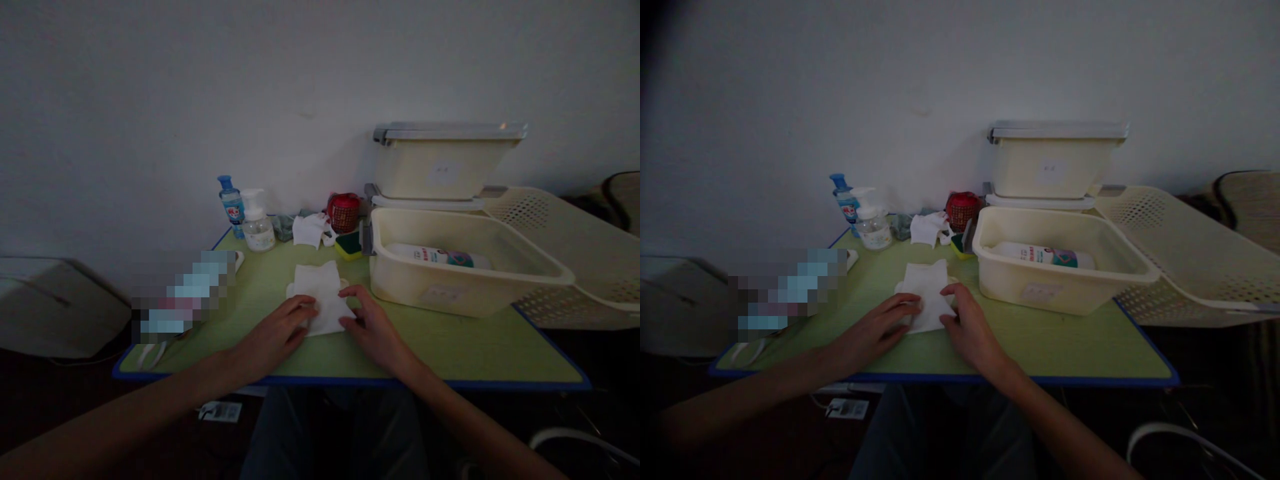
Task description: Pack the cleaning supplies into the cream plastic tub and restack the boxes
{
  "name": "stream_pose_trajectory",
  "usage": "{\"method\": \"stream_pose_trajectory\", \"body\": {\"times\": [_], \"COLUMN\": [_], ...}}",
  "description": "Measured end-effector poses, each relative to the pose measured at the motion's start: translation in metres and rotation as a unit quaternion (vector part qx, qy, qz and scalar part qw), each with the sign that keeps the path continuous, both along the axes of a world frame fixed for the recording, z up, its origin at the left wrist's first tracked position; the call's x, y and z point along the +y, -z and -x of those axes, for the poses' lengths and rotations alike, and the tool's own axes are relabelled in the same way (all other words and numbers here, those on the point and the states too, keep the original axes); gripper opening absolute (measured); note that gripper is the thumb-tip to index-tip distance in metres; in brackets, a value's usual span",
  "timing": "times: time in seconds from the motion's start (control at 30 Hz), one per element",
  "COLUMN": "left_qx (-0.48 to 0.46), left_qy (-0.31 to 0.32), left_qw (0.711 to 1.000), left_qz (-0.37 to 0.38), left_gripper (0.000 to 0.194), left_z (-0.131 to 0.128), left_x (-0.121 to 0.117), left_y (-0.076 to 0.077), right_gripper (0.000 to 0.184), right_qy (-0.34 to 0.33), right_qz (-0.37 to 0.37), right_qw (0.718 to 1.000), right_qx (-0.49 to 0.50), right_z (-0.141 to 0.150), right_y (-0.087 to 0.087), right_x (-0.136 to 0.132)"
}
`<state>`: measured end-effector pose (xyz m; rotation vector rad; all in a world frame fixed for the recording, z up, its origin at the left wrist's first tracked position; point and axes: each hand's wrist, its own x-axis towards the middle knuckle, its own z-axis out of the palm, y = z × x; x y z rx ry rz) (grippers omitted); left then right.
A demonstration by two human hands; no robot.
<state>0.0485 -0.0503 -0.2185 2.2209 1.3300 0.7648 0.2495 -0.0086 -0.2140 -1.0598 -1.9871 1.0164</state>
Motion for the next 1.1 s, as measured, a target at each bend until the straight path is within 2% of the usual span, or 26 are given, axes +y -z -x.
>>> {"method": "stream_pose_trajectory", "body": {"times": [0.17, 0.33, 0.4, 0.47, 0.53, 0.6, 0.7, 0.8, 0.9, 1.0, 1.1], "left_qx": [-0.007, 0.072, 0.116, 0.163, 0.2, 0.223, 0.245, 0.267, 0.29, 0.292, 0.248], "left_qy": [0.01, 0.038, 0.048, 0.069, 0.083, 0.08, 0.052, 0.018, -0.001, -0.009, -0.03], "left_qw": [1.0, 0.997, 0.992, 0.984, 0.976, 0.97, 0.964, 0.956, 0.946, 0.946, 0.961], "left_qz": [0.003, -0.001, -0.002, -0.013, -0.035, -0.06, -0.091, -0.121, -0.144, -0.14, -0.118], "left_gripper": [0.042, 0.046, 0.048, 0.051, 0.05, 0.046, 0.043, 0.039, 0.032, 0.033, 0.034], "left_z": [0.0, 0.002, 0.004, 0.005, 0.006, 0.005, 0.0, -0.006, -0.007, -0.001, 0.007], "left_x": [-0.002, -0.004, -0.004, -0.005, -0.006, -0.008, -0.008, -0.005, 0.001, 0.008, 0.013], "left_y": [0.002, 0.004, 0.003, 0.001, -0.001, -0.002, -0.004, -0.004, -0.004, -0.006, -0.019], "right_gripper": [0.034, 0.035, 0.033, 0.024, 0.011, 0.003, 0.01, 0.005, 0.008, 0.011, 0.014], "right_qy": [-0.026, -0.035, -0.01, 0.007, -0.025, -0.078, -0.11, -0.114, -0.122, -0.106, -0.075], "right_qz": [-0.029, -0.139, -0.211, -0.288, -0.34, -0.35, -0.342, -0.38, -0.395, -0.36, -0.345], "right_qw": [0.999, 0.984, 0.964, 0.933, 0.903, 0.891, 0.886, 0.849, 0.819, 0.824, 0.83], "right_qx": [-0.034, -0.109, -0.164, -0.218, -0.26, -0.279, -0.294, -0.348, -0.399, -0.425, -0.432], "right_z": [0.0, 0.002, 0.001, -0.002, -0.007, -0.012, -0.017, -0.015, -0.009, -0.004, -0.001], "right_y": [0.001, 0.002, 0.0, -0.002, -0.004, -0.007, -0.011, -0.014, -0.017, -0.023, -0.037], "right_x": [0.003, -0.005, -0.009, -0.011, -0.01, -0.007, -0.002, 0.001, 0.003, 0.007, 0.01]}}
